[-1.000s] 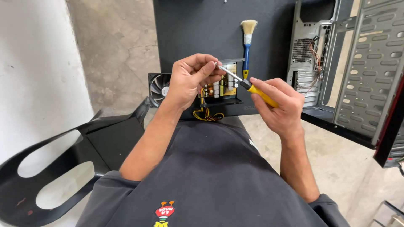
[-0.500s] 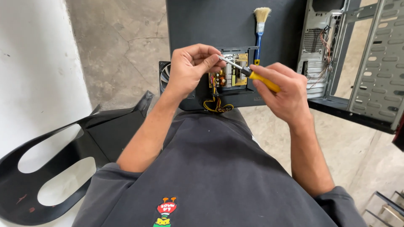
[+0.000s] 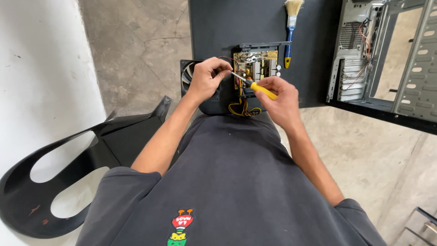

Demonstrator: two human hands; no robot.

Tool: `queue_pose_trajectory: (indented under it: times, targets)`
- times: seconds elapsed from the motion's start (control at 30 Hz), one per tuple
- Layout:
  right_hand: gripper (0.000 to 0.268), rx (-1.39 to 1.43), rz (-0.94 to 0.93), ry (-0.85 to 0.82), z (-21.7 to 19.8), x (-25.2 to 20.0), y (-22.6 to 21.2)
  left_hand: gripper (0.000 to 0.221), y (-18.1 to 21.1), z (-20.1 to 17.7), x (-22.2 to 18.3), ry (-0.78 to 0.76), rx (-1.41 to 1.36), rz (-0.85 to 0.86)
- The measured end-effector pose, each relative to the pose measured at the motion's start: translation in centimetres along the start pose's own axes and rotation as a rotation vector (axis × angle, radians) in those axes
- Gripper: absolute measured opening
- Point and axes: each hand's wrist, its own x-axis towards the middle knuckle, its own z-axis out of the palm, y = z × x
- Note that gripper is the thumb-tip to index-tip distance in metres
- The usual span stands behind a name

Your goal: Reassembling a computer power supply unit by installing the cooling fan and screwing the metal outer casing back together.

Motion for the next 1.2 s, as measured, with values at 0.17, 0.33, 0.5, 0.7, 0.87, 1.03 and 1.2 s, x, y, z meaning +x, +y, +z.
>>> queue_pose_trajectory:
  times: [0.17, 0.33, 0.5, 0.7, 0.87, 1.03, 1.2]
  targets:
    - [0.020, -0.163, -0.067, 0.078, 1.2, -0.6, 1.3, 0.007, -1.7, 0.0, 0.5, -0.052, 0.284, 0.228]
    - [0.014, -0.394, -0.063, 0.160, 2.2, -0.2, 0.6, 0.003, -1.0, 0.5, 2.5, -0.102, 0.572, 0.410]
    - [0.015, -0.532, -0.098, 0.163, 2.8, 0.8, 0.5, 0.014, -1.1, 1.3, 3.8, 0.015, 0.628, 0.354]
    - [0.016, -0.608, -0.130, 0.184, 3.5, 1.7, 1.5, 0.011, -1.9, 1.6, 4.1, 0.094, 0.730, 0.407]
    - [0.017, -0.664, -0.150, 0.191, 4.5, 2.5, 2.7, 0.006, -2.5, 2.7, 3.3, 0.154, 0.759, 0.286]
    - [0.018, -0.701, -0.185, 0.195, 5.1, 3.1, 3.2, 0.003, -1.9, 3.7, 2.8, 0.208, 0.789, 0.139]
    - [0.019, -0.791, -0.250, 0.189, 5.6, 3.8, 3.2, 0.017, -1.5, 4.5, 2.6, 0.160, 0.817, -0.067]
